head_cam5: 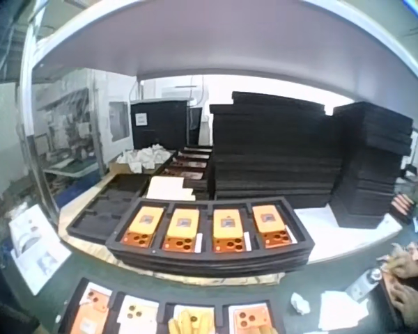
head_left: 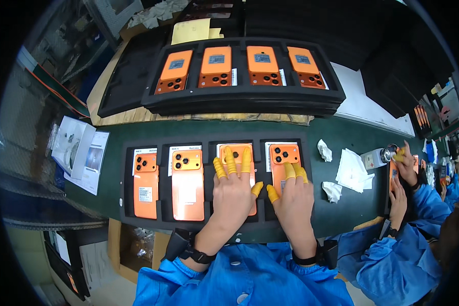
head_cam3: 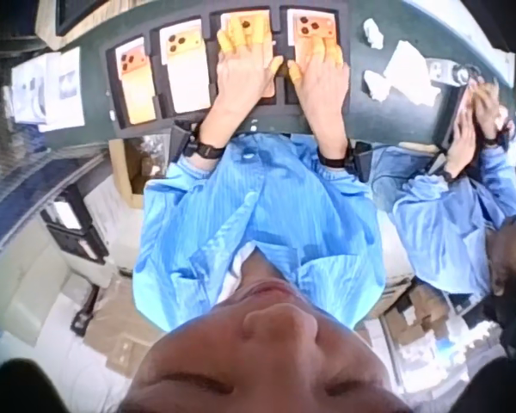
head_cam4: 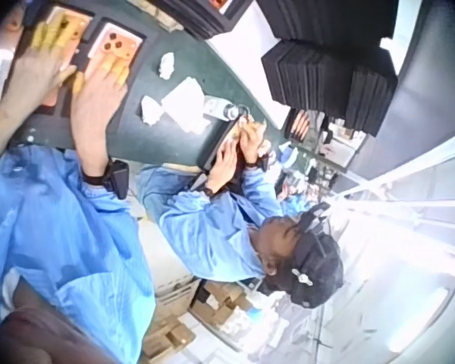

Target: Cleaning and inspecting smartphone devices on an assembly line.

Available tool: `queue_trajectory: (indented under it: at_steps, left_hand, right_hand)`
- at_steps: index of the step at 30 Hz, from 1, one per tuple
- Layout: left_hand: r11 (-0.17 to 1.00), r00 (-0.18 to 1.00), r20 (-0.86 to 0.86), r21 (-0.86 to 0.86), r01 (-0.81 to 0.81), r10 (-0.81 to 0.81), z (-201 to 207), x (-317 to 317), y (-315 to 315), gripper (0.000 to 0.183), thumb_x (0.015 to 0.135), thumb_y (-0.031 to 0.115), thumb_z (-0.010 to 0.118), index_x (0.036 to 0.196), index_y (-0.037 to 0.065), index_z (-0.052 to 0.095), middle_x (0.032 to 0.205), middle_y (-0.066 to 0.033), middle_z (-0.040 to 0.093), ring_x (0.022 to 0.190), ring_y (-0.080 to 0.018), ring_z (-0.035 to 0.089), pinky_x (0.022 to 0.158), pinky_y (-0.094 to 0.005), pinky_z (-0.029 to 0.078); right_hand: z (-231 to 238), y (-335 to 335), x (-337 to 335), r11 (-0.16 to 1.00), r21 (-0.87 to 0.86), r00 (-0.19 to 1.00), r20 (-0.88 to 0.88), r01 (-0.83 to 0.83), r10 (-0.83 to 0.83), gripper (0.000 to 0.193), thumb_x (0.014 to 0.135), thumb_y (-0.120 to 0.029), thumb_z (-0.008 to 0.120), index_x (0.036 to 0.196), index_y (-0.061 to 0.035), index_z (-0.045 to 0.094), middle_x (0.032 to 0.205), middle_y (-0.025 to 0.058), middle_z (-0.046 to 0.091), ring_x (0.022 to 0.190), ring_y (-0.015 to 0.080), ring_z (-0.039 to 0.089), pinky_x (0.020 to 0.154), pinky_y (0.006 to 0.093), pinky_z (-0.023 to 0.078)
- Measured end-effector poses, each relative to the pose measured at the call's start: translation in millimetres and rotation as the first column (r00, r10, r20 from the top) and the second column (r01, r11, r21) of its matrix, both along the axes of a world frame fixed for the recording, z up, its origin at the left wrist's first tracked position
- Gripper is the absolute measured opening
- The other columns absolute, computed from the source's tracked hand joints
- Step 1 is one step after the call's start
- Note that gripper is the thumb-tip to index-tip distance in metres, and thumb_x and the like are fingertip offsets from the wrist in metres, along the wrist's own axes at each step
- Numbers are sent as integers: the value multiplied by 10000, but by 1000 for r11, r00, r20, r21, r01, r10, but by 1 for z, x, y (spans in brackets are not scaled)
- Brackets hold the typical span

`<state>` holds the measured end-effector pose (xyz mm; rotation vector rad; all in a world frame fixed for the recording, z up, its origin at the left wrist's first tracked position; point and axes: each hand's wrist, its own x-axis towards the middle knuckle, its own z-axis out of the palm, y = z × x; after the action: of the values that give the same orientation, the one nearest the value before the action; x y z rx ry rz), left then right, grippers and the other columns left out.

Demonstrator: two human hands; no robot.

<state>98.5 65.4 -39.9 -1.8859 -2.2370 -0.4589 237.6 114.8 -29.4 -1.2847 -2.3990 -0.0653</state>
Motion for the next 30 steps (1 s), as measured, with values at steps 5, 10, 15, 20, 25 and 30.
queue_trajectory:
  at_steps: [5,10,15,20,25,30]
  left_hand:
    - [962,989,113,-266,-58,91,15,7,-5,906,695,392,768,1370,-24,330,1281,-388,400,736,-357,656,481,-366,538]
    - [933,930,309,-349,-82,197,32,0,-4,984,645,235,808,1411,9,233,1345,-346,357,945,-423,604,708,-401,543]
    - [999,208,977,-42,10,39,45,-35,-22,1040,647,-4,769,1460,64,125,1428,-214,279,1222,-322,458,949,-362,442]
    - [986,-505,851,165,-8,-146,52,-16,-14,1074,648,-112,719,1483,166,103,1445,-144,249,1298,-254,354,994,-352,405]
    - [969,-514,827,242,-43,-229,40,-3,0,1048,658,-79,723,1478,143,109,1430,-137,275,1295,-272,365,1039,-383,375]
    - [960,-593,761,267,-81,-262,38,-8,-11,1020,657,-71,716,1467,104,121,1371,-162,365,1233,-295,447,1006,-408,420]
  right_hand:
    - [28,-4,9,955,-257,982,-78,146,-171,341,760,-207,679,969,40,567,673,158,621,509,303,620,467,387,506]
    - [35,8,38,936,-319,932,-272,145,-238,330,789,-137,649,1056,48,588,641,185,613,538,318,623,512,376,516]
    - [23,19,60,810,-552,553,-745,-199,-372,378,806,25,604,1181,48,556,885,165,684,743,155,669,647,261,523]
    - [35,5,29,772,-541,402,-823,-335,-402,359,858,22,573,1215,34,544,959,116,658,854,86,591,706,242,507]
    - [45,-10,-1,915,-359,654,-740,-185,-158,400,796,-65,650,1181,1,567,847,191,660,729,285,680,611,355,540]
    - [60,-30,-19,833,-441,695,-712,-335,-98,358,822,-60,650,1168,-7,581,1010,195,655,878,276,679,714,319,550]
